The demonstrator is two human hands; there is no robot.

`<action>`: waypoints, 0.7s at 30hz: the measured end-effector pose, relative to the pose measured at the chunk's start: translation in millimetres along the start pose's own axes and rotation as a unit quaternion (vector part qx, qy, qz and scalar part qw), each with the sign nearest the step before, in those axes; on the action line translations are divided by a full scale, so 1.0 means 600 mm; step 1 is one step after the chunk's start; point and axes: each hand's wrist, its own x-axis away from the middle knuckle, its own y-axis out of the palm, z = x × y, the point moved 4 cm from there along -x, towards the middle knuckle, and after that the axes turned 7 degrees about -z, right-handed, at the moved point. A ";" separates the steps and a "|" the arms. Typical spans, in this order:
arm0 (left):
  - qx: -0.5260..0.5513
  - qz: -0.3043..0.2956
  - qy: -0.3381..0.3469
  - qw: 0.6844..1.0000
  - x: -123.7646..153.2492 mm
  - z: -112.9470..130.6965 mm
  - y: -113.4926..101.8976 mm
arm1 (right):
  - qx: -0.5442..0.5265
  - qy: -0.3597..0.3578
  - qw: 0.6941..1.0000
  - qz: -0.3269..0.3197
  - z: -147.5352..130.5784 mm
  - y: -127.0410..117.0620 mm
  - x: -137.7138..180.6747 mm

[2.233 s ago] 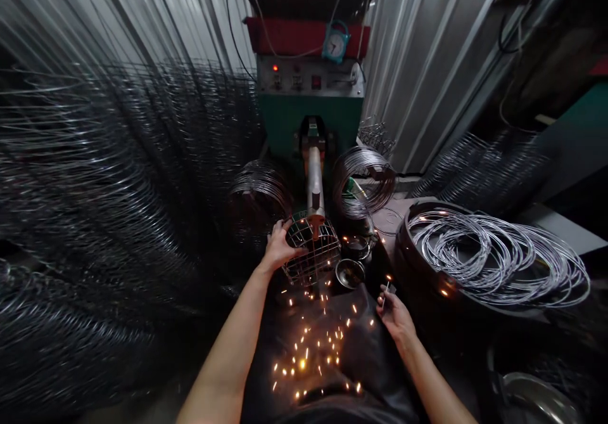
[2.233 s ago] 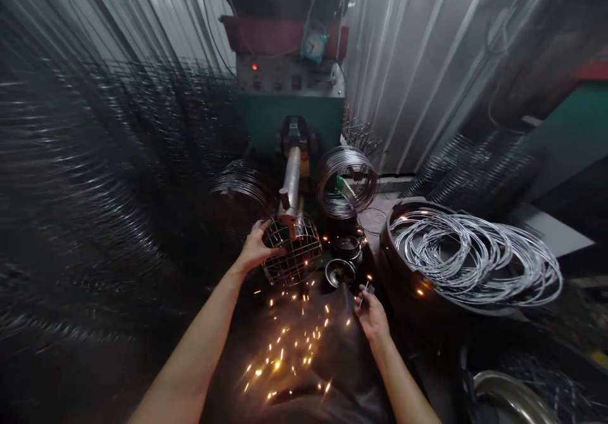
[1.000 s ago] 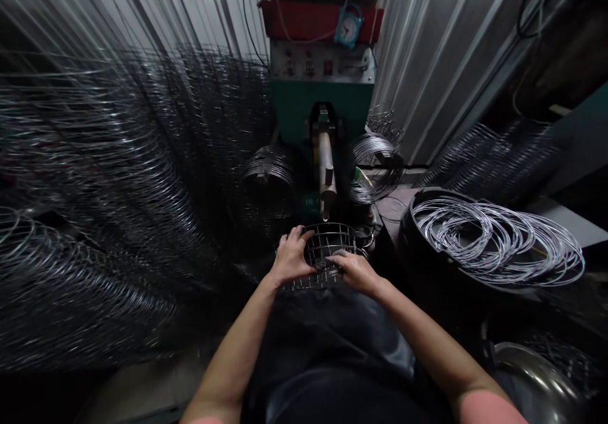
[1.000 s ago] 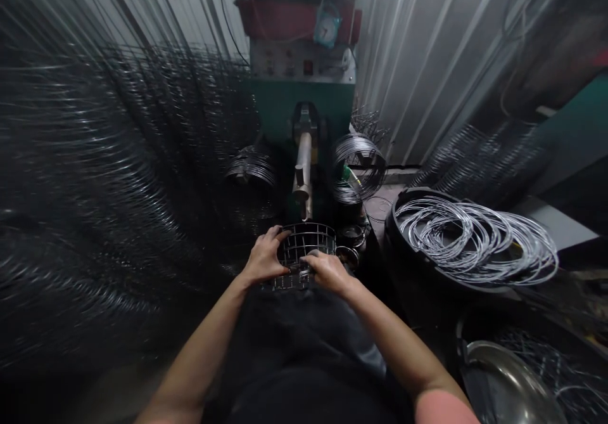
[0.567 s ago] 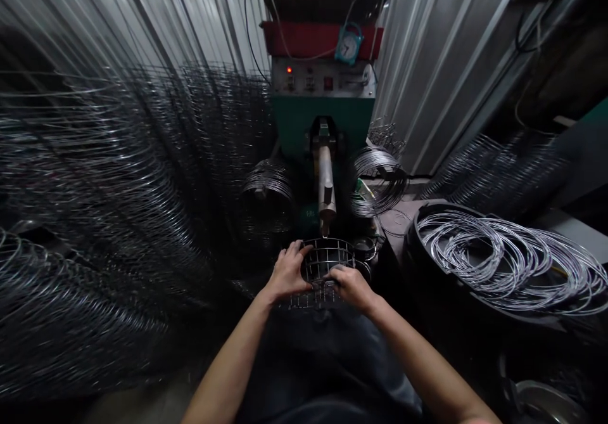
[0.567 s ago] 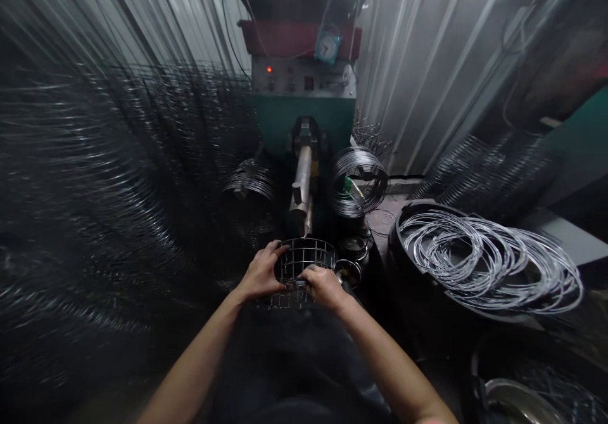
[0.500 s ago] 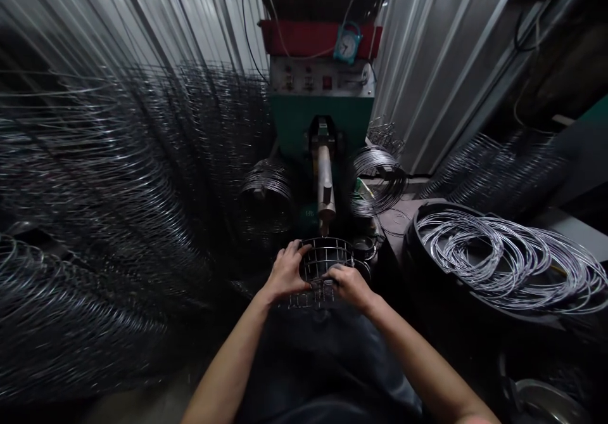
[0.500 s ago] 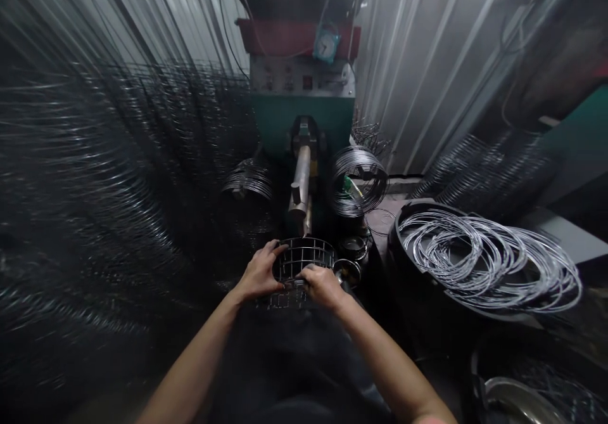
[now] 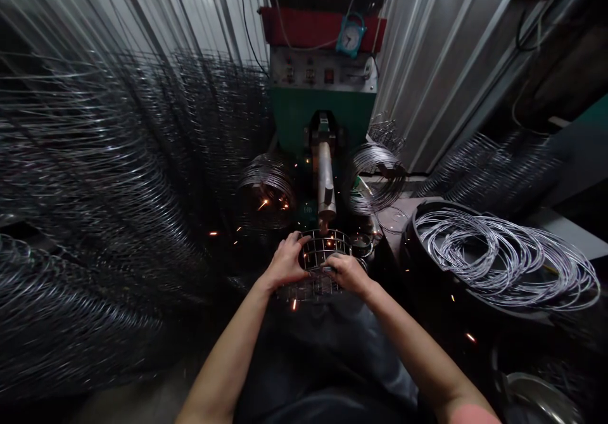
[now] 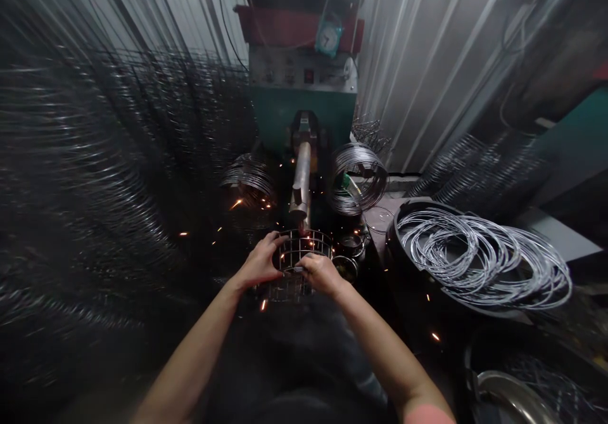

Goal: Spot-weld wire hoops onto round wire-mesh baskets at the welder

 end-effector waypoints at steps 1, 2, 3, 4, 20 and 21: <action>0.000 0.002 -0.004 1.000 0.002 -0.001 0.002 | -0.001 0.000 1.000 -0.002 0.000 0.001 0.002; -0.002 0.002 -0.008 1.000 0.003 -0.001 0.003 | 0.000 0.001 1.000 -0.003 0.000 0.000 0.003; -0.004 0.000 -0.013 1.000 0.003 -0.002 0.004 | 0.002 0.002 1.000 -0.004 0.000 -0.001 0.003; -0.006 -0.004 -0.018 1.000 0.002 -0.002 0.003 | 0.003 0.004 1.000 -0.002 0.001 -0.003 0.001; -0.005 -0.002 -0.054 0.999 -0.041 -0.012 -0.016 | 0.035 0.097 0.994 0.047 0.016 -0.013 -0.030; -0.007 -0.007 -0.061 0.998 -0.047 -0.013 -0.017 | 0.033 0.107 0.992 0.052 0.019 -0.013 -0.035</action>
